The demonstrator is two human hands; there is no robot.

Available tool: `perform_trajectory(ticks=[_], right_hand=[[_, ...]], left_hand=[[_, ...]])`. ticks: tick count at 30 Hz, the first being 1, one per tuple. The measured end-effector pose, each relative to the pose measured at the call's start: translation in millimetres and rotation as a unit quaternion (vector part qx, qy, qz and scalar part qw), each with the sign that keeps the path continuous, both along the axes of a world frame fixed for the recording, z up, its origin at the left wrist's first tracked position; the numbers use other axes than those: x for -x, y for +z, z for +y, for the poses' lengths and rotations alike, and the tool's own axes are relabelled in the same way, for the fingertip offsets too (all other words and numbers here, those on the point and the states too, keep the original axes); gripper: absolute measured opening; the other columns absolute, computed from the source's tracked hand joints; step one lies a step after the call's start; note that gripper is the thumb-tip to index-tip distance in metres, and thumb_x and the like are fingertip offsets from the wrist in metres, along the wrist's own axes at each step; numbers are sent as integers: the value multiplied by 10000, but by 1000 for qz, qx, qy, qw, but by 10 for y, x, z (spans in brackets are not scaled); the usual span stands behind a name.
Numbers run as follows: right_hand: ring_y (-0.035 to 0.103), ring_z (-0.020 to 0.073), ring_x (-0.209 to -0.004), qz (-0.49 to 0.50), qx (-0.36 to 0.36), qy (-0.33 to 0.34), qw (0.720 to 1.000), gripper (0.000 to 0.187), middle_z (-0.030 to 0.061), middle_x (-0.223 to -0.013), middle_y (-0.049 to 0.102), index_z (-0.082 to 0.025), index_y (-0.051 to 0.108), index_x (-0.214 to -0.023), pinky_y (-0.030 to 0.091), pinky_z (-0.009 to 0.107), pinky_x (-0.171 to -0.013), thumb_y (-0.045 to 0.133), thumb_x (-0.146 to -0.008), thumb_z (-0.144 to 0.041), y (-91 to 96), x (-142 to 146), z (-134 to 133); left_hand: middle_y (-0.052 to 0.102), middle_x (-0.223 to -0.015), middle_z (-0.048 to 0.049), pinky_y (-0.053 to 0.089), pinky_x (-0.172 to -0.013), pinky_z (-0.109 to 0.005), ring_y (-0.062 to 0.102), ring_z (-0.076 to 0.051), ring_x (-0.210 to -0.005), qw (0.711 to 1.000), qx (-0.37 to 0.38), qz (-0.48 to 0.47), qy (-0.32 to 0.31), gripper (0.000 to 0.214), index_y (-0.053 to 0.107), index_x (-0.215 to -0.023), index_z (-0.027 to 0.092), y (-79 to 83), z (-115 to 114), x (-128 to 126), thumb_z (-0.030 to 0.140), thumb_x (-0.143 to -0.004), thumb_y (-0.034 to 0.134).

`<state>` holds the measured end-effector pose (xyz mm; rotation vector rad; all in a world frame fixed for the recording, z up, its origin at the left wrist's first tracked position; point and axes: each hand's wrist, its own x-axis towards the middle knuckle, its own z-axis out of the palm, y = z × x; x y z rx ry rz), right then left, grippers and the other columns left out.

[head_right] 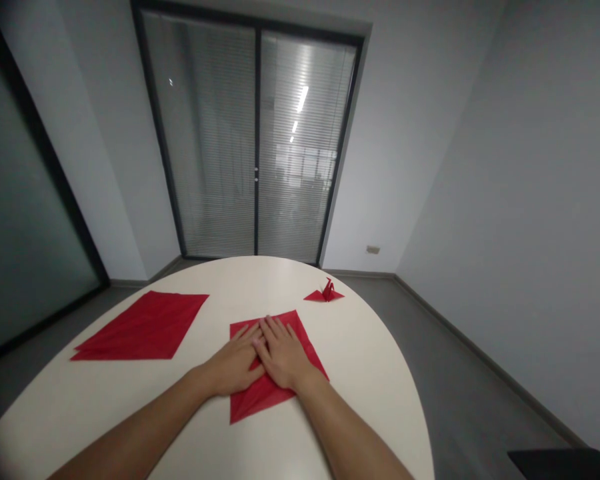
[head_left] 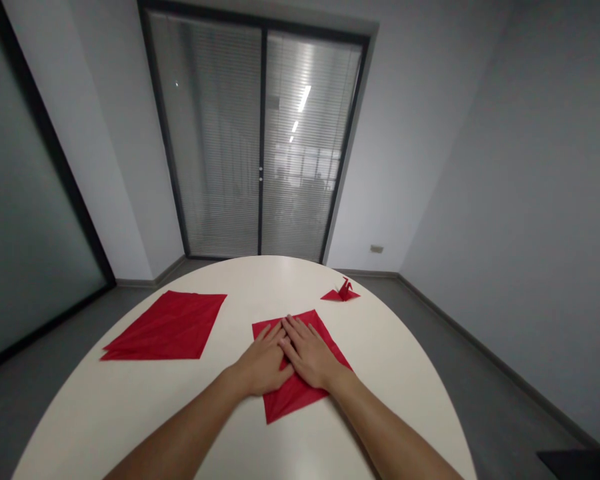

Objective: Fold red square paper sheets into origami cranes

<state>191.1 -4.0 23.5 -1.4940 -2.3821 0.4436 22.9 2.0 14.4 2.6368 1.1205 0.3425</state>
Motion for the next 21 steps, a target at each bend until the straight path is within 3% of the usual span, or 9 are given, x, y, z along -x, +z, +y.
perform_trajectory(ticks=[4, 9, 12, 14, 16, 21], right_hand=[[101, 268, -1532, -63, 27, -75, 995, 735, 83, -1645, 177, -118, 238, -1573, 99, 465, -1239, 199, -1015, -594, -65, -270, 179], [134, 325, -1522, -89, -7, -142, 986, 696, 120, -1634, 217, -88, 294, -1554, 105, 507, -1226, 317, -1009, -521, -27, -375, 239], [164, 291, -1520, -60, -61, -85, 993, 629, 123, -1623, 261, -100, 368, -1526, 116, 471, -1233, 311, -1024, -475, 13, -325, 161], [200, 254, -1514, -31, -48, 6, 998, 625, 97, -1617, 289, -144, 359, -1535, 157, 429, -1233, 282, -1032, -506, 18, -295, 106], [200, 253, -1515, -23, -14, 48, 998, 650, 83, -1618, 285, -171, 312, -1555, 168, 430, -1232, 276, -1026, -547, 0, -286, 73], [137, 288, -1525, -52, 17, -16, 998, 720, 96, -1634, 213, -172, 291, -1561, 114, 480, -1232, 334, -991, -609, -54, -319, 79]], left_hand=[[222, -1630, -136, 137, -1235, -485, 154, -297, -1521, 999, 16, 22, 35, 720, 295, -1550, 153, -8, 1, 17, 560, -966, 404], [222, -1637, -110, 125, -1227, -515, 98, -336, -1524, 998, 12, 32, 54, 732, 284, -1558, 197, -27, 25, 34, 606, -960, 389], [241, -1634, -100, 136, -1227, -512, 121, -334, -1522, 998, -2, 28, 52, 708, 316, -1547, 220, -39, 62, 56, 598, -956, 413], [258, -1629, -96, 145, -1228, -501, 151, -313, -1520, 999, -9, 24, 48, 680, 326, -1542, 229, -49, 95, 82, 581, -966, 407], [262, -1628, -93, 162, -1224, -499, 167, -300, -1518, 998, -7, 25, 52, 659, 319, -1545, 235, -59, 131, 116, 574, -982, 372], [227, -1630, -123, 186, -1212, -530, 179, -322, -1511, 991, -3, 62, 123, 624, 321, -1543, 171, -76, 221, 214, 506, -1017, 293]])
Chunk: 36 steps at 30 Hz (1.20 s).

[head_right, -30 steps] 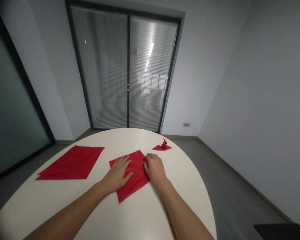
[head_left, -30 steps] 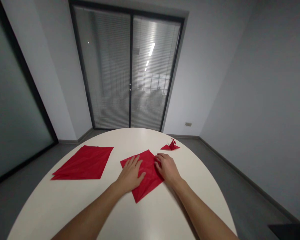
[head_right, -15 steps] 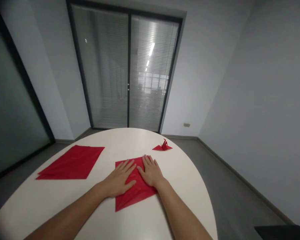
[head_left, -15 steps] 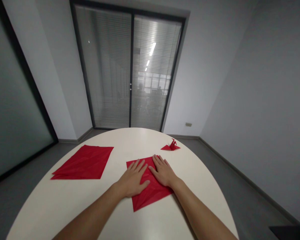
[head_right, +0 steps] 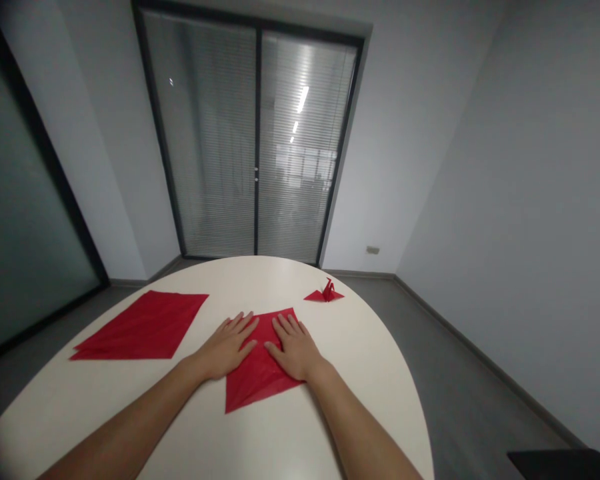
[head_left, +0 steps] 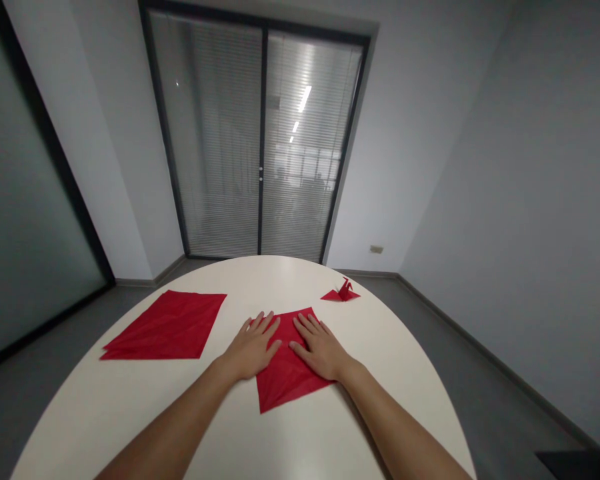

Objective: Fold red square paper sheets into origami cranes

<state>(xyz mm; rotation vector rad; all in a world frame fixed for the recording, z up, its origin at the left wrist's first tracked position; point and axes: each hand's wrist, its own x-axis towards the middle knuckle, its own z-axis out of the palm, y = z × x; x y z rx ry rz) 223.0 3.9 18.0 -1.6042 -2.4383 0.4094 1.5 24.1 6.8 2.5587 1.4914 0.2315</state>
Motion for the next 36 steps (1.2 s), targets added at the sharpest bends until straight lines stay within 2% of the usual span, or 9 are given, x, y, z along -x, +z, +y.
perform_trajectory(ticks=[4, 7, 10, 14, 20, 23, 27, 31, 36], right_hand=[[136, 303, -1524, -4, -6, -44, 999, 748, 100, -1638, 207, -154, 286, -1563, 124, 487, -1226, 338, -981, -622, 2, 31, 7], [158, 306, -1520, -8, -17, -80, 997, 719, 119, -1632, 231, -145, 304, -1557, 129, 488, -1222, 356, -988, -581, 9, 88, 10], [161, 308, -1519, -10, -16, -91, 996, 716, 123, -1630, 238, -143, 299, -1558, 122, 495, -1220, 353, -990, -575, 6, 99, 22], [117, 306, -1527, -9, -3, -44, 999, 747, 107, -1641, 196, -152, 278, -1564, 89, 514, -1222, 320, -985, -621, 18, 8, 33], [139, 276, -1527, 8, 4, 77, 997, 776, 110, -1627, 236, -167, 287, -1560, 59, 482, -1235, 380, -958, -649, 104, -54, -17], [121, 295, -1528, 17, 29, 89, 995, 849, 103, -1632, 207, -175, 231, -1574, 94, 490, -1235, 449, -920, -671, 113, -14, -42], [88, 301, -1531, 17, 26, 65, 997, 827, 79, -1641, 169, -198, 227, -1577, 77, 500, -1237, 449, -925, -657, 99, 16, -45], [86, 308, -1530, 16, 31, 65, 997, 853, 82, -1642, 172, -206, 238, -1575, 74, 500, -1237, 460, -906, -685, 111, -9, -27], [50, 339, -1528, 11, 66, 109, 992, 1096, 108, -1644, 138, -204, 181, -1580, 54, 527, -1232, 636, -743, -746, 147, -103, 12]], left_hand=[[305, -1594, -182, 187, -1216, -530, 234, -321, -1498, 996, -60, -12, 69, 566, 413, -1484, 97, 32, 8, 10, 403, -1010, 360], [361, -1584, -127, 222, -1226, -454, 301, -252, -1481, 994, -78, -77, -12, 524, 436, -1476, 158, 75, -61, -48, 373, -999, 400], [340, -1598, -81, 241, -1222, -440, 279, -243, -1491, 991, -13, -95, -96, 595, 382, -1515, 214, 84, -133, -99, 473, -981, 436], [288, -1612, -113, 202, -1225, -476, 215, -287, -1507, 995, 15, -64, -74, 661, 359, -1527, 174, 33, -113, -73, 554, -988, 377], [320, -1595, -136, 220, -1220, -463, 245, -274, -1499, 998, -20, -49, -40, 602, 389, -1507, 127, -43, 30, -5, 463, -1009, 352], [401, -1557, -144, 235, -1218, -476, 328, -268, -1468, 996, -57, -60, -18, 548, 439, -1474, 134, -22, 53, -16, 396, -993, 414], [471, -1524, -88, 298, -1205, -423, 404, -223, -1426, 989, -59, -112, -70, 506, 450, -1465, 195, 37, -4, -16, 297, -970, 461], [400, -1570, -77, 278, -1215, -434, 308, -240, -1478, 987, 2, -107, -122, 570, 414, -1497, 206, 98, -102, 21, 388, -961, 485], [287, -1614, -111, 201, -1225, -520, 193, -327, -1510, 989, 37, -60, -132, 773, 373, -1523, 217, 205, -155, 67, 564, -867, 591]])
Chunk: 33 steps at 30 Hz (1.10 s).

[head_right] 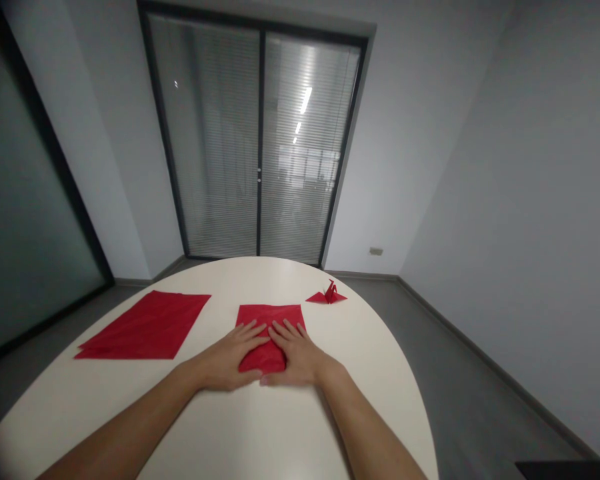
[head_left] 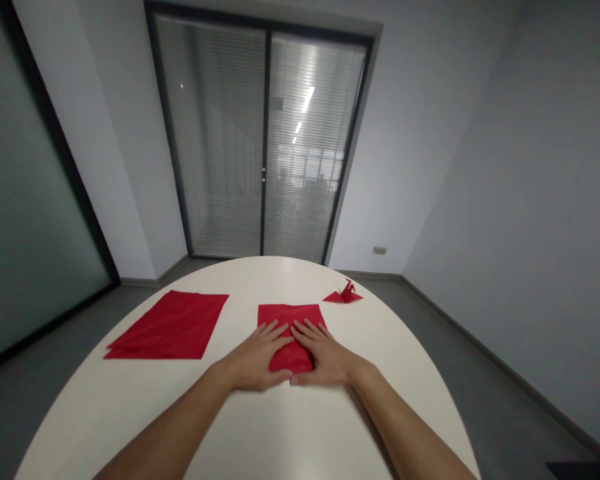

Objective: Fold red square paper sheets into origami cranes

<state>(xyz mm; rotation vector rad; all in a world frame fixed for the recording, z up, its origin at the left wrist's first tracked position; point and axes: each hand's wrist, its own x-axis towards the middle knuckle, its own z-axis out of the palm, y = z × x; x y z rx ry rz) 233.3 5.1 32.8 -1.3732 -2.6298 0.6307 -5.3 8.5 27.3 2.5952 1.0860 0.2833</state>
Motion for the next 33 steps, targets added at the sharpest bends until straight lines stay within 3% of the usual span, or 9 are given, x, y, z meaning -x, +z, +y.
perform_trajectory(ticks=[4, 12, 16, 20, 25, 29, 33], right_hand=[[65, 346, -1525, 1, 10, 3, 1000, 1135, 116, -1639, 163, -200, 213, -1573, 64, 525, -1234, 676, -696, -753, 17, -63, 10], [200, 356, -1502, 32, -20, 5, 999, 1049, 151, -1591, 307, -168, 368, -1522, 147, 513, -1228, 693, -701, -734, 58, -91, 5], [234, 384, -1487, 35, -28, 10, 999, 1060, 170, -1571, 346, -161, 414, -1499, 167, 540, -1218, 747, -657, -711, 90, -120, 20], [384, 365, -1425, 53, -45, 9, 998, 863, 160, -1523, 438, -176, 527, -1433, 269, 502, -1192, 753, -719, -604, 156, -175, 13], [550, 343, -1295, 83, -68, 1, 994, 609, 119, -1421, 574, -218, 668, -1300, 401, 458, -1110, 721, -779, -527, 214, -223, 9], [626, 316, -1202, 104, -68, -7, 992, 446, 95, -1335, 651, -237, 737, -1194, 454, 423, -1054, 653, -849, -507, 209, -245, 31], [646, 315, -1166, 116, -58, -17, 991, 513, 98, -1301, 674, -231, 716, -1229, 466, 421, -1039, 670, -831, -551, 196, -281, 56]], left_hand=[[244, -1626, -119, 199, -1213, -555, 166, -359, -1510, 1000, 9, 7, -8, 868, 357, -1530, 239, 35, -9, 28, 671, -818, 602], [413, -1557, -120, 269, -1201, -504, 345, -333, -1448, 999, -53, -5, -8, 738, 437, -1490, 208, 12, -57, 29, 597, -876, 561], [431, -1546, -115, 276, -1192, -538, 334, -357, -1450, 998, -51, -7, 22, 743, 454, -1481, 203, -14, -23, 31, 625, -876, 542], [413, -1559, -100, 260, -1194, -556, 298, -357, -1468, 999, -30, -22, 39, 749, 447, -1485, 221, -13, 11, 51, 666, -885, 498], [362, -1587, -103, 219, -1206, -565, 227, -378, -1491, 999, 4, -17, 29, 811, 445, -1486, 228, 21, 23, 79, 659, -817, 602], [481, -1511, -92, 299, -1185, -491, 380, -335, -1421, 999, -17, -38, 23, 610, 561, -1395, 232, 90, 19, 119, 507, -852, 610], [600, -1392, -59, 386, -1124, -411, 510, -274, -1317, 998, -17, -51, 19, 365, 683, -1211, 252, 155, 25, 208, 381, -893, 558]])
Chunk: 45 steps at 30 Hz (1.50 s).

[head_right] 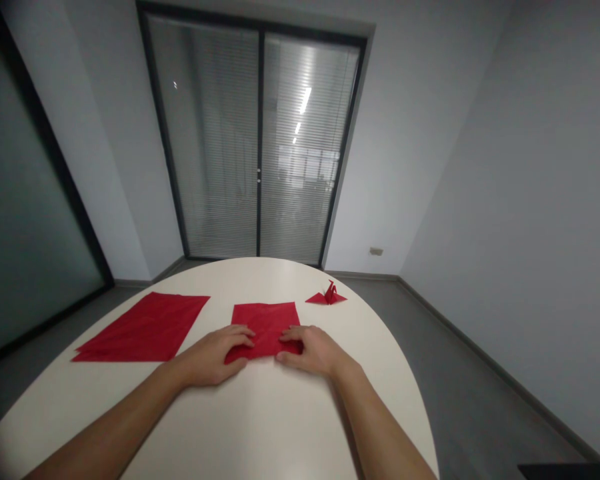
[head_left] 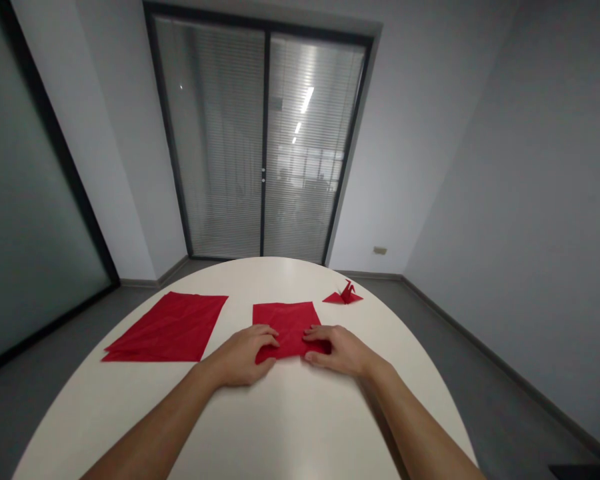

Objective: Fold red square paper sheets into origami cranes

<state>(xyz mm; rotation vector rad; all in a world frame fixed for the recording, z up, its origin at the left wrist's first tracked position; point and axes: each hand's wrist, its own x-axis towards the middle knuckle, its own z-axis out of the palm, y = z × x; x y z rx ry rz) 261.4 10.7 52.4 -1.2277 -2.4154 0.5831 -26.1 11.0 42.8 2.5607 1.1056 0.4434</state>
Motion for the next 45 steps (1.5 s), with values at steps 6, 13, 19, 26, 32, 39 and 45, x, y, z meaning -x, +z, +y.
perform_trajectory(ticks=[6, 13, 19, 26, 32, 39, 45], right_hand=[[595, 340, -1233, 9, 52, -12, 999, 740, 113, -1362, 631, -225, 649, -1321, 421, 462, -1092, 794, -688, -578, -53, -115, 43], [651, 302, -1123, 74, 78, -25, 994, 421, 103, -1289, 680, -200, 719, -1209, 501, 403, -969, 680, -824, -365, -134, -160, 68], [673, 236, -828, 116, 82, -67, 988, 345, 65, -950, 769, -177, 746, -971, 504, 325, -713, 520, -946, -436, -143, -91, 57], [654, 203, -758, 165, 46, -136, 976, 382, 65, -907, 735, -171, 593, -1163, 485, 311, -681, 537, -949, -482, -251, -92, 96], [674, 229, -876, 168, 62, -118, 977, 736, 69, -1072, 721, -229, 345, -1484, 526, 385, -829, 676, -860, -437, -263, -107, 100], [690, 221, -830, 267, 96, -113, 952, 771, 82, -1015, 727, -206, 173, -1543, 543, 349, -712, 560, -931, -470, -339, -56, 157], [683, 226, -806, 188, 48, -134, 972, 759, 68, -961, 738, -171, 181, -1549, 526, 359, -755, 535, -937, -447, -365, -27, 166]], left_hand=[[646, -1342, -64, 391, -1083, -384, 548, -271, -1285, 1000, 20, -12, 1, 248, 725, -1029, 247, 1, 59, 130, 353, -916, 531], [708, -831, -46, 439, -729, -305, 648, -212, -760, 993, 64, -54, 77, 378, 633, -889, 222, 18, 102, 94, 425, -1004, 336], [725, -1018, -79, 458, -797, -332, 670, -258, -917, 987, 79, -93, 104, 415, 563, -1211, 244, -61, 113, 138, 534, -918, 511], [721, -1127, -111, 486, -878, -352, 672, -276, -1046, 976, 95, -157, 117, 402, 545, -1237, 222, -141, 180, 167, 442, -901, 542], [752, -1000, -114, 511, -812, -351, 704, -280, -948, 966, 103, -199, 132, 430, 554, -1235, 170, -122, 187, 151, 458, -919, 513], [748, -1066, -141, 534, -818, -359, 717, -272, -957, 945, 127, -261, 151, 491, 467, -1333, 161, -218, 261, 132, 436, -928, 502], [747, -964, -96, 516, -740, -331, 714, -225, -806, 947, 105, -229, 200, 693, 194, -1529, 138, -333, 318, 118, 345, -940, 495]])
